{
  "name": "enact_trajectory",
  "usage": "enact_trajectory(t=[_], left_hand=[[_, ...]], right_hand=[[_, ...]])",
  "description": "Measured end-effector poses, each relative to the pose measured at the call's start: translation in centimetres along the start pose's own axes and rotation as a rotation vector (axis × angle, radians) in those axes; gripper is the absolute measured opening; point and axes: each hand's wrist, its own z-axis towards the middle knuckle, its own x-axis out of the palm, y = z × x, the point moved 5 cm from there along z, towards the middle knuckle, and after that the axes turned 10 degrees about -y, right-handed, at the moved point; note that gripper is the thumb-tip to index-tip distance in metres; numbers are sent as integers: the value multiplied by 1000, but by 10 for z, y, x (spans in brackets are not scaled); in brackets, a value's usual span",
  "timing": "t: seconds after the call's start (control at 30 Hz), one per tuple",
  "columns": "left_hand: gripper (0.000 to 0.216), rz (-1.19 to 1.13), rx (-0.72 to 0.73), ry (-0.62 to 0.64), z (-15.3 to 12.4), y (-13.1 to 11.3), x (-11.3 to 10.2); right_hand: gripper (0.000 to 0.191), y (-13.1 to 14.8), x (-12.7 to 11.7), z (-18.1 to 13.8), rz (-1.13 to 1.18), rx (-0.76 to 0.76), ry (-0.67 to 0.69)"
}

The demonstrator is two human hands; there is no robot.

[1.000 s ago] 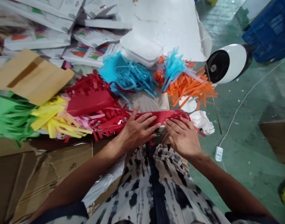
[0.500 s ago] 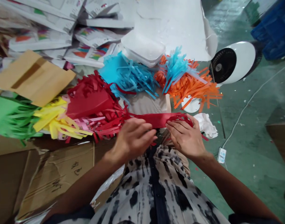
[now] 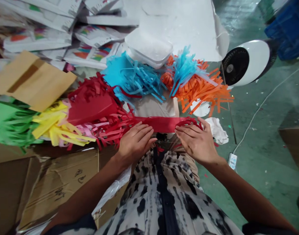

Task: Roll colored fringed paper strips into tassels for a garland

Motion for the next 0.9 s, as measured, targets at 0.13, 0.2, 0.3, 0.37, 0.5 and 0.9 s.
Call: enact_trajectory(t=[0.13, 0.2, 0.3, 0.37, 0.5, 0.9], left_hand=[[53, -24, 69, 76, 1, -18, 10], [46, 3, 90, 113, -3, -24, 15], [38, 28, 75, 103, -11, -27, 13], [33, 9, 61, 89, -12, -25, 9], [22, -24, -35, 53, -6, -19, 1], [11, -41, -317, 26, -4, -9, -5]], right_hand=[[22, 3, -1, 0, 35, -22, 41], [24, 6, -1, -3, 48, -38, 57], [28, 12, 2, -9, 22, -40, 64], [31, 14, 5, -11, -5, -36, 76], [23, 13, 4, -5, -6, -1, 87], [17, 7, 5, 10, 13, 118, 115]])
